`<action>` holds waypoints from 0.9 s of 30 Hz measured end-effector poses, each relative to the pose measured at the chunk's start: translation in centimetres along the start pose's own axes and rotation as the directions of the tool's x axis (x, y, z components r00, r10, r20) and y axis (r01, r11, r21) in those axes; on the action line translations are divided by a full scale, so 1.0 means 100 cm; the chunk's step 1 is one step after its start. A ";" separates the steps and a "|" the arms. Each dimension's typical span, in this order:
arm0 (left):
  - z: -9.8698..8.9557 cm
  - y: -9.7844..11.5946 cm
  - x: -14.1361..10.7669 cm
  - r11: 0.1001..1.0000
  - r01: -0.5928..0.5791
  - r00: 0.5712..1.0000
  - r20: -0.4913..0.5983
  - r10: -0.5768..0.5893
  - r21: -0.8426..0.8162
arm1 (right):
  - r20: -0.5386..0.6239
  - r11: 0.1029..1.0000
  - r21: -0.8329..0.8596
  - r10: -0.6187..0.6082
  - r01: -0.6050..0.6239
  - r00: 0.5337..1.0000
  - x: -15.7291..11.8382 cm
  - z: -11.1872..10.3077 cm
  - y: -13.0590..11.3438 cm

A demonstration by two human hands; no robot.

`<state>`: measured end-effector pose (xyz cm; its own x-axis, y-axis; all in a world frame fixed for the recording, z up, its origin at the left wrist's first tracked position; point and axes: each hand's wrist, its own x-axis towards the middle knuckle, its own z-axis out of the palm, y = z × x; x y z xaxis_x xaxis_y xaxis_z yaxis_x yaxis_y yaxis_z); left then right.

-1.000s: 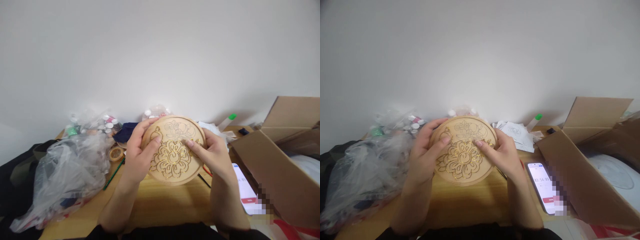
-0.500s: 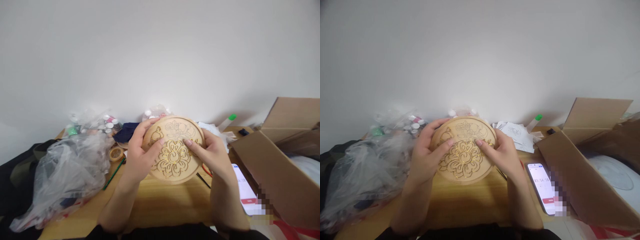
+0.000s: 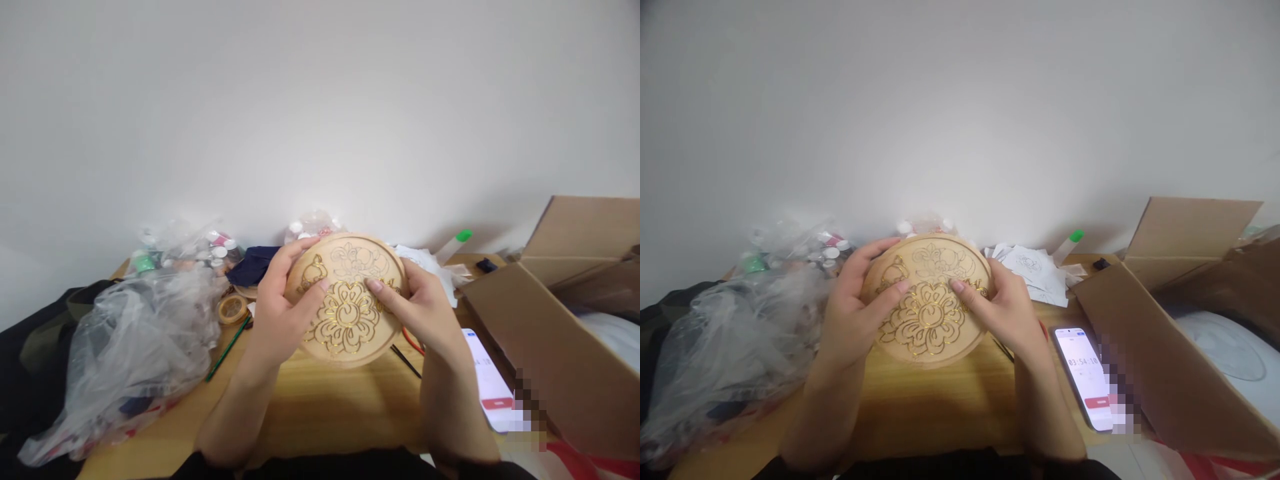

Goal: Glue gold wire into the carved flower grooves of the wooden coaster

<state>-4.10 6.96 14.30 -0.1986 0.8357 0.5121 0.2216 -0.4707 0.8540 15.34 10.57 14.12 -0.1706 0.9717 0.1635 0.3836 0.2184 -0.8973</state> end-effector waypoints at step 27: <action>0.003 -0.004 -0.001 0.999 0.028 1.000 0.001 -0.028 -0.021 | -0.003 0.995 -0.100 -0.020 0.020 1.000 0.007 0.001 0.010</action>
<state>-3.93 7.15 13.87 -0.2036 0.8486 0.4882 0.1959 -0.4533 0.8696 15.56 11.45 13.31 -0.1755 0.9674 0.1826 0.4687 0.2452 -0.8486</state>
